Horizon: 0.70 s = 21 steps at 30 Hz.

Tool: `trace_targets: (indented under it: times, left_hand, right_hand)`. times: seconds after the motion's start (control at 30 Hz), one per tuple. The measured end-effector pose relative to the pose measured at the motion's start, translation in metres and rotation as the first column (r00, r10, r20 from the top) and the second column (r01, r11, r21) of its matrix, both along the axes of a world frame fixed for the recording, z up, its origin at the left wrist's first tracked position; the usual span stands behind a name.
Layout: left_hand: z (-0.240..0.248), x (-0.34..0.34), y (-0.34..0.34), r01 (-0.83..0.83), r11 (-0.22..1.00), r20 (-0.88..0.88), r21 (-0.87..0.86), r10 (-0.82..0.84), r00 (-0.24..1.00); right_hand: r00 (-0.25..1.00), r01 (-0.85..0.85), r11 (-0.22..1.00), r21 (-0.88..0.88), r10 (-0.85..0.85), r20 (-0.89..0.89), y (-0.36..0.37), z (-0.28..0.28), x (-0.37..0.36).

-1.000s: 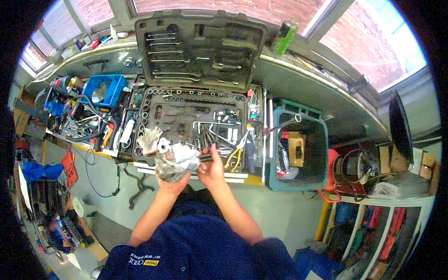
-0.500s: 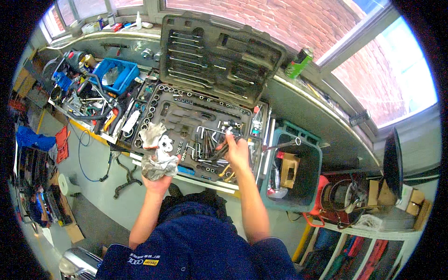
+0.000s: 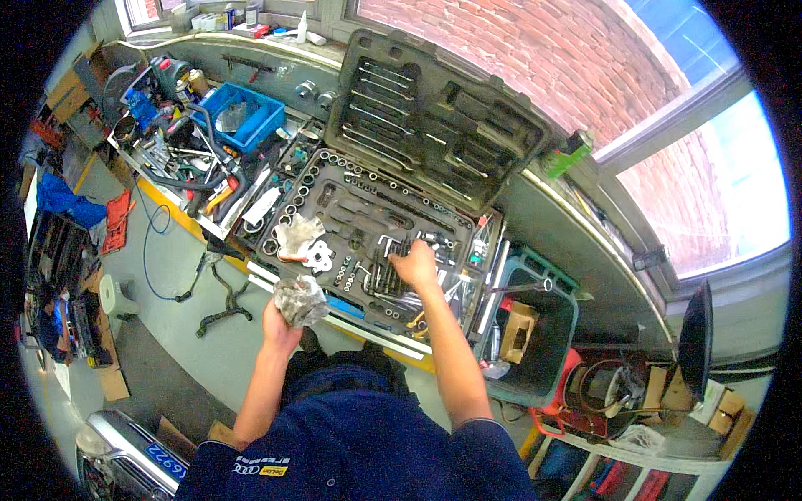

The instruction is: The person cleans small metal engine parts with a spray and a cloth at a workbench. They then walk to a car with an open hood and use a flashlight to inspect the engine bay.

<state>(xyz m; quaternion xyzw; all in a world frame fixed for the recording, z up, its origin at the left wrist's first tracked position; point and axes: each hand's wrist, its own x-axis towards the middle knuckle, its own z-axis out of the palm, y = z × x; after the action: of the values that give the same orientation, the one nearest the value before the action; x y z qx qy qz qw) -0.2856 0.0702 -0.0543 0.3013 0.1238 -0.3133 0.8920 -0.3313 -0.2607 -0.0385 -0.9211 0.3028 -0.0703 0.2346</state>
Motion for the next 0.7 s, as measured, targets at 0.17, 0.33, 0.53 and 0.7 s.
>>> trace_targets:
  times: [0.17,0.33,0.53,0.7]
  left_hand:
    - [0.023,0.029,-0.015,0.018,0.924,0.265,0.382,-0.128,0.956]
    - [0.053,0.08,-0.066,-0.398,0.603,0.718,0.692,-0.633,0.289]
    - [0.081,0.07,-0.116,-0.619,0.492,0.588,0.612,-0.807,-0.06]
    - [0.029,0.037,-0.155,-0.265,0.289,0.31,0.92,-0.95,0.039]
  right_hand:
    - [0.978,0.111,0.991,-0.072,-0.121,-0.169,0.029,0.024,0.001]
    - [0.968,0.189,0.981,-0.054,-0.195,-0.158,0.031,0.034,-0.004]
    - [0.963,0.269,0.96,0.079,-0.27,0.007,0.007,0.012,-0.035]
    - [0.949,0.314,0.945,0.088,-0.313,-0.02,0.005,-0.003,-0.048]
